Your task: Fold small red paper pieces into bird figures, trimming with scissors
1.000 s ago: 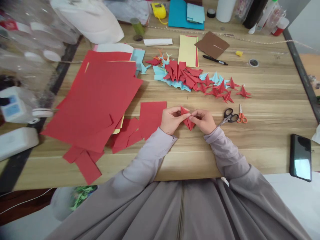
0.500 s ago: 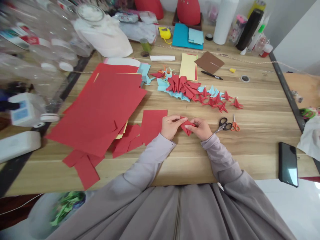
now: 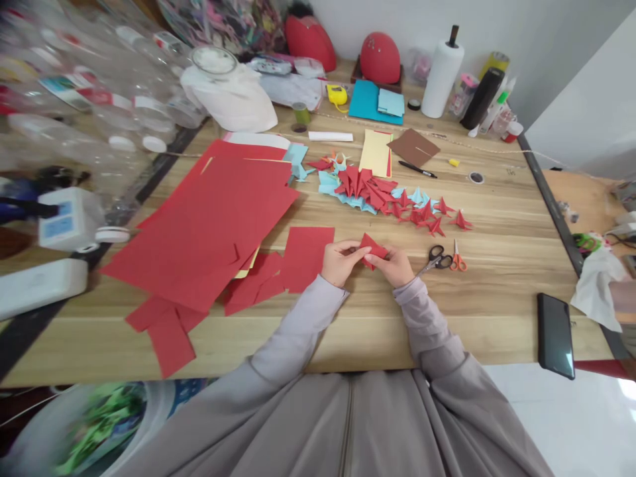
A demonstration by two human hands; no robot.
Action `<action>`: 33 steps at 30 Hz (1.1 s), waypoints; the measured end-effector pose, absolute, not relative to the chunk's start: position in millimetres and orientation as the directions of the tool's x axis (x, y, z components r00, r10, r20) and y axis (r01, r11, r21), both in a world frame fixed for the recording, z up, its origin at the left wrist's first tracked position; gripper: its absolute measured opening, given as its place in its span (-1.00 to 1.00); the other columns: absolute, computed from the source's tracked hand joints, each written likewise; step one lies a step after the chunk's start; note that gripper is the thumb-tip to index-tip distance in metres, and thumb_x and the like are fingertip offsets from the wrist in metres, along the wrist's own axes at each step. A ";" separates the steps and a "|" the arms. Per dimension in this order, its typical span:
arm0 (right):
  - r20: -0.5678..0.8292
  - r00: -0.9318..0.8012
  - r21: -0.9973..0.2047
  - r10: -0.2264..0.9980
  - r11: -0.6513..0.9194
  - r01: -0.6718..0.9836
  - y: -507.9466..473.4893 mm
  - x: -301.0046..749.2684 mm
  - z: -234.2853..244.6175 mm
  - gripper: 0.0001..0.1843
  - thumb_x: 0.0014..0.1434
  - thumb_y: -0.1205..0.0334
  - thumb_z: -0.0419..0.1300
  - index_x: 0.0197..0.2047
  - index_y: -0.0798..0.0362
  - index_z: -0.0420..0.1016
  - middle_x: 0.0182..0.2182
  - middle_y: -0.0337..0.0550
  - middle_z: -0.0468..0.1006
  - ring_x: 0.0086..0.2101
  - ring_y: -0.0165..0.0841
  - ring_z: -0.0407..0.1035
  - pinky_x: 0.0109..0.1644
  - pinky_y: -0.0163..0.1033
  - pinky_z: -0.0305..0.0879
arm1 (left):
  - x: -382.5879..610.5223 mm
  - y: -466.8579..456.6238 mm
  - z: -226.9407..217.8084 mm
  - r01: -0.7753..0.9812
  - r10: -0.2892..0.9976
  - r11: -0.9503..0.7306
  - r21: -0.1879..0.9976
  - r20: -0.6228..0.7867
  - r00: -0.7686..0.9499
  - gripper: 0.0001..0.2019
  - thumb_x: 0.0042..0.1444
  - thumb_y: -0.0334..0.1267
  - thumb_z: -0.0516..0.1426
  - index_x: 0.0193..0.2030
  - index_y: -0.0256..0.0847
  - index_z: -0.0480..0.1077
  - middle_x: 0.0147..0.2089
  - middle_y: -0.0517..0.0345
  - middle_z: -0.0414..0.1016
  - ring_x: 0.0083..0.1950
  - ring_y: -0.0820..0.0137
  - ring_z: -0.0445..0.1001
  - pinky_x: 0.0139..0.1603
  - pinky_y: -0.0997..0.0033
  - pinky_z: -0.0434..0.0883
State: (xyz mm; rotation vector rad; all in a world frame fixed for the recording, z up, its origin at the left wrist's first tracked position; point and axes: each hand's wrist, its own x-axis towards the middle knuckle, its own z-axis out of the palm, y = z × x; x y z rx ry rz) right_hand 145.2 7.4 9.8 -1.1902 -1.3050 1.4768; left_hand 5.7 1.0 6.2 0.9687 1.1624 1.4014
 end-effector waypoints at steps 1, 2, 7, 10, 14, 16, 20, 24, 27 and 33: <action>-0.129 -0.245 -0.992 0.961 -0.128 0.021 6.0 144.6 10.0 -0.57 -0.20 -0.13 0.39 -0.50 0.10 0.51 -0.59 -0.22 0.54 -0.54 -0.44 0.35 -0.39 -0.29 0.31 | 6.3 0.1 6.1 -0.208 0.988 -0.013 0.978 -0.020 -0.154 -0.79 -0.25 -0.17 0.35 -0.52 -0.27 0.53 -0.56 0.16 0.50 -0.54 0.47 0.38 -0.48 0.45 0.34; -0.130 -0.267 -0.992 0.955 -0.127 0.027 4.9 144.1 10.3 -0.58 -0.17 -0.13 0.38 -0.52 0.10 0.51 -0.60 -0.21 0.54 -0.55 -0.44 0.35 -0.40 -0.29 0.32 | 6.8 -0.5 5.8 -0.204 0.988 -0.016 0.979 -0.016 -0.155 -0.80 -0.24 -0.17 0.35 -0.52 -0.27 0.53 -0.56 0.16 0.50 -0.54 0.47 0.39 -0.48 0.45 0.34; -0.155 -0.302 -0.987 0.941 -0.158 0.012 2.4 144.5 10.0 -0.57 -0.26 -0.09 0.43 -0.47 0.10 0.53 -0.59 -0.20 0.56 -0.56 -0.41 0.39 -0.39 -0.26 0.39 | 6.8 2.3 -1.5 -0.189 0.973 -0.021 0.982 -0.023 -0.229 -0.83 -0.25 -0.22 0.35 -0.55 -0.28 0.52 -0.59 0.19 0.47 -0.54 0.49 0.36 -0.48 0.47 0.30; -0.190 -0.295 -0.980 0.936 -0.197 0.006 2.9 146.9 8.1 -0.54 -0.33 -0.04 0.46 -0.42 0.10 0.53 -0.53 -0.20 0.60 -0.55 -0.39 0.43 -0.38 -0.24 0.43 | 7.3 6.4 -6.0 -0.201 0.970 -0.001 0.980 -0.048 -0.238 -0.80 -0.26 -0.20 0.35 -0.52 -0.28 0.53 -0.56 0.18 0.49 -0.52 0.48 0.38 -0.44 0.46 0.32; -0.236 -0.276 -0.970 0.932 -0.241 0.017 3.8 149.0 8.2 -0.52 -0.38 -0.03 0.48 -0.44 0.13 0.51 -0.57 -0.17 0.60 -0.60 -0.41 0.42 -0.46 -0.27 0.42 | 9.4 9.1 -5.7 -0.193 0.973 0.004 0.981 -0.049 -0.227 -0.77 -0.25 -0.14 0.35 -0.53 -0.27 0.53 -0.55 0.17 0.50 -0.51 0.47 0.37 -0.43 0.46 0.32; -0.249 -0.271 -0.967 0.930 -0.253 0.017 3.5 148.5 9.3 -0.51 -0.38 -0.04 0.48 -0.46 0.13 0.50 -0.60 -0.18 0.58 -0.63 -0.42 0.41 -0.49 -0.29 0.41 | 10.4 9.9 -3.5 -0.183 0.970 0.010 0.983 -0.054 -0.237 -0.76 -0.22 -0.12 0.34 -0.53 -0.27 0.52 -0.58 0.19 0.48 -0.52 0.49 0.35 -0.45 0.47 0.30; -0.250 -0.268 -0.966 0.930 -0.259 0.003 1.5 145.7 10.9 -0.49 -0.38 -0.07 0.47 -0.45 0.12 0.46 -0.64 -0.19 0.57 -0.65 -0.41 0.42 -0.53 -0.31 0.40 | 12.0 12.1 1.3 -0.203 0.965 0.024 0.979 -0.076 -0.250 -0.74 -0.20 -0.09 0.33 -0.52 -0.28 0.53 -0.57 0.20 0.48 -0.52 0.50 0.34 -0.45 0.48 0.29; -0.236 -0.238 -0.970 0.942 -0.245 -0.006 0.4 145.5 12.2 -0.49 -0.38 -0.09 0.46 -0.49 0.11 0.42 -0.64 -0.18 0.57 -0.67 -0.42 0.40 -0.55 -0.31 0.39 | 12.9 14.1 2.8 -0.215 0.968 0.017 0.976 -0.070 -0.240 -0.72 -0.18 -0.06 0.31 -0.51 -0.27 0.54 -0.53 0.18 0.50 -0.49 0.49 0.35 -0.43 0.49 0.30; -0.237 -0.270 -0.970 0.933 -0.243 0.012 0.8 147.1 13.2 -0.50 -0.37 -0.06 0.47 -0.47 0.12 0.45 -0.65 -0.20 0.56 -0.66 -0.44 0.39 -0.54 -0.32 0.39 | 13.1 15.2 0.7 -0.212 0.972 0.021 0.977 -0.070 -0.226 -0.72 -0.19 -0.05 0.32 -0.50 -0.27 0.54 -0.53 0.19 0.50 -0.49 0.50 0.35 -0.42 0.49 0.30; -0.190 -0.227 -0.981 0.955 -0.194 0.006 2.2 148.0 11.2 -0.52 -0.28 -0.10 0.43 -0.50 0.11 0.41 -0.63 -0.17 0.57 -0.66 -0.44 0.39 -0.54 -0.32 0.38 | 14.6 15.0 -0.6 -0.271 0.982 0.043 0.962 -0.091 -0.167 -0.70 -0.25 -0.09 0.35 -0.45 -0.28 0.53 -0.55 0.21 0.46 -0.51 0.51 0.33 -0.45 0.48 0.31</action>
